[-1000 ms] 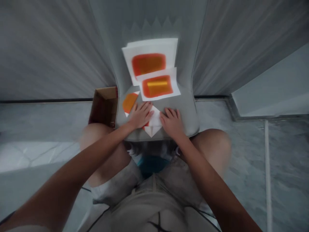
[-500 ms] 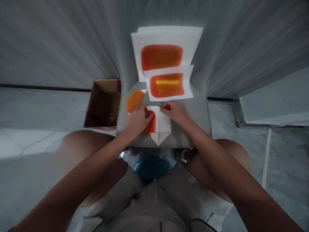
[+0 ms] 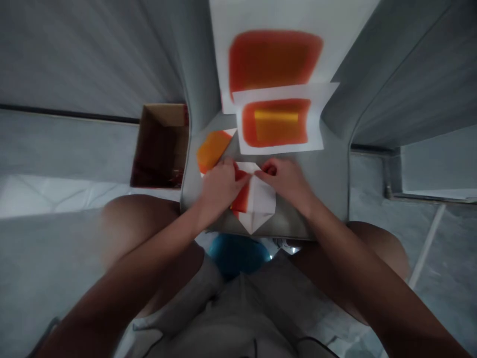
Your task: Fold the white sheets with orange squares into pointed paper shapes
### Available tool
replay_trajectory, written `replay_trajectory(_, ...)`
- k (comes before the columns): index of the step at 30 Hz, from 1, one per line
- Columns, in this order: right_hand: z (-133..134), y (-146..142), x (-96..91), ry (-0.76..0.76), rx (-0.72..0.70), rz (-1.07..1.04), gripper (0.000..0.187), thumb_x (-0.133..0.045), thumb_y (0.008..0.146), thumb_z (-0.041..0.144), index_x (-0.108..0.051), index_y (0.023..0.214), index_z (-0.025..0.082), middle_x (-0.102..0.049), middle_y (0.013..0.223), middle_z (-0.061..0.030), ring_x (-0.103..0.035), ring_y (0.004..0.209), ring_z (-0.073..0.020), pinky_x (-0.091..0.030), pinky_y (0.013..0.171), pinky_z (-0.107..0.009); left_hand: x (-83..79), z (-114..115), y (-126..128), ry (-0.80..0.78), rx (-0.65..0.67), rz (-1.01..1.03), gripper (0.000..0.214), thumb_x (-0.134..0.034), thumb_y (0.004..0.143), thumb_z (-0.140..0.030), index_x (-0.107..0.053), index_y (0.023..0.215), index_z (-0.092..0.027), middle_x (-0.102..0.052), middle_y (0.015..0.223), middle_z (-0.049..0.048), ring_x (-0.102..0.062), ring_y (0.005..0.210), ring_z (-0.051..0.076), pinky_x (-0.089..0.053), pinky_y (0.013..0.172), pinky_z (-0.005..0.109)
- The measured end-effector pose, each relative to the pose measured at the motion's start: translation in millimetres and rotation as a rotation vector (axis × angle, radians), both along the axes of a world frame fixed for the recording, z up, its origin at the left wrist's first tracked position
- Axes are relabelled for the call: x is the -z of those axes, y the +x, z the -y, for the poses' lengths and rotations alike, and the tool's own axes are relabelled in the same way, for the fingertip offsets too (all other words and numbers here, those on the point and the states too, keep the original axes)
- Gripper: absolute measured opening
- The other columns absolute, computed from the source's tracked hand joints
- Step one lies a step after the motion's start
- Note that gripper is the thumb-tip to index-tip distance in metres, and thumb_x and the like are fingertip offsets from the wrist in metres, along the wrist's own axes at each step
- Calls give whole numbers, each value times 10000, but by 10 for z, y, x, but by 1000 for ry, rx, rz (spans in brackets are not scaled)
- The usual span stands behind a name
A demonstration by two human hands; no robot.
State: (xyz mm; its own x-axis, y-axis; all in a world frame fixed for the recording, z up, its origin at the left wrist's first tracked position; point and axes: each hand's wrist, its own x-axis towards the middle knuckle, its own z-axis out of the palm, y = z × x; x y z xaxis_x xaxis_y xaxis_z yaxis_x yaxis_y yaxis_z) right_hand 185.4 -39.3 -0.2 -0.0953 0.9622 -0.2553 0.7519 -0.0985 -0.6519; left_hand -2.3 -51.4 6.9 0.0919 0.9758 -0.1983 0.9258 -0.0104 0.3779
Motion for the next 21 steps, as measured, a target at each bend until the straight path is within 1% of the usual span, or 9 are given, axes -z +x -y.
replay_trajectory(3,-20,71,18,-15,25,-136,187,-745,883,359,-696,769,219,-697,747,-20,-593,690,-180,-387,645,-322,7,-56,-14,6,-27,129,251,-695,965,-387,-606,1102,-197,-702,1080,118,-705,979,279,-550,851,402)
replay_trajectory(5,-29,127,35,-5,52,-235,196,-745,877,361,-681,763,215,-686,749,-12,-582,698,-171,-394,658,-317,20,-111,-16,-7,-47,212,217,-671,979,-357,-599,1111,-201,-697,1056,94,-699,951,248,-550,871,392)
replay_trajectory(9,4,243,28,38,117,-341,208,-739,869,385,-664,784,211,-661,747,-1,-556,700,-157,-403,670,-313,57,-226,-6,-50,-96,320,263,-708,954,-423,-625,1116,-234,-683,918,42,-694,899,235,-553,839,381)
replay_trajectory(11,47,298,-2,54,148,-353,230,-739,865,412,-660,791,209,-657,751,-2,-552,702,-156,-408,672,-312,76,-265,1,-69,-87,358,258,-715,942,-458,-659,1085,-251,-688,878,32,-696,898,242,-555,813,374)
replay_trajectory(14,120,368,-49,47,158,-337,253,-718,876,449,-663,813,209,-677,791,-13,-569,727,-163,-425,682,-311,99,-279,18,-64,-28,378,207,-701,941,-458,-707,967,-253,-725,860,27,-697,842,231,-552,767,364)
replay_trajectory(18,215,393,-29,40,153,-193,248,-691,900,461,-684,860,216,-703,821,-29,-610,753,-189,-455,709,-325,132,-238,63,36,55,381,179,-676,959,-414,-729,903,-253,-765,883,18,-695,803,205,-543,750,348)
replay_trajectory(19,245,378,-3,41,157,-146,233,-689,906,449,-695,896,217,-709,829,-35,-620,758,-198,-464,717,-332,144,-227,77,64,62,364,185,-677,960,-411,-731,890,-249,-768,881,19,-693,801,204,-541,753,350)
replay_trajectory(21,327,318,67,78,168,-48,218,-671,925,402,-714,1033,217,-724,883,-56,-641,794,-224,-488,740,-349,169,-213,98,108,63,315,191,-690,952,-405,-735,867,-240,-768,881,27,-686,801,208,-540,760,358)
